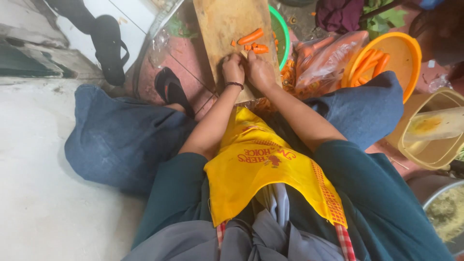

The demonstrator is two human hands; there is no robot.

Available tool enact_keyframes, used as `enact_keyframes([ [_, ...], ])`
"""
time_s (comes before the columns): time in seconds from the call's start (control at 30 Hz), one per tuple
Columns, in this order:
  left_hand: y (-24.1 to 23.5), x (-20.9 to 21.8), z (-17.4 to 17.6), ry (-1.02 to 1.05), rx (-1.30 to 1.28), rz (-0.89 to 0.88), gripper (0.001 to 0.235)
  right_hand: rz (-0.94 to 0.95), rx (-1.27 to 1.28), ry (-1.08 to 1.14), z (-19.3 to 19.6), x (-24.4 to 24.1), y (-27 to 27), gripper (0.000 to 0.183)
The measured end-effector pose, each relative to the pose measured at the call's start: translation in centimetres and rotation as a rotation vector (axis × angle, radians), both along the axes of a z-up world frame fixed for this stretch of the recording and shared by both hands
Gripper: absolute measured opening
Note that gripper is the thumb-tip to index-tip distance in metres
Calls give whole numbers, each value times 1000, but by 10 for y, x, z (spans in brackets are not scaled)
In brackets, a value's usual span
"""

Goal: Peeling and dicing carrots on a wooden cutting board while sitting on the floor.

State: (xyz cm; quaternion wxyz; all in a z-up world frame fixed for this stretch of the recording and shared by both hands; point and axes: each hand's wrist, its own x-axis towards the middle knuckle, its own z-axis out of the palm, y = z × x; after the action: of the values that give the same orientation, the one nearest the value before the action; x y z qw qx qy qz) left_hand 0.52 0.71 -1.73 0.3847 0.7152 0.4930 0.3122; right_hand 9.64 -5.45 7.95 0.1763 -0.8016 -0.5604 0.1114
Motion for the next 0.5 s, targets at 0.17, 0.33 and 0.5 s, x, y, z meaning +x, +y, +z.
enact_keyframes([
  [0.17,5,2,-6,35,32,12,16,-2,81,-26,-12,-6,-10,30],
  [0.33,-1,1,-21,-2,59,31,14,0,224,-2,11,-1,-16,33],
  [0.5,2,5,-24,-52,90,79,6,24,6,3,9,3,-5,23],
])
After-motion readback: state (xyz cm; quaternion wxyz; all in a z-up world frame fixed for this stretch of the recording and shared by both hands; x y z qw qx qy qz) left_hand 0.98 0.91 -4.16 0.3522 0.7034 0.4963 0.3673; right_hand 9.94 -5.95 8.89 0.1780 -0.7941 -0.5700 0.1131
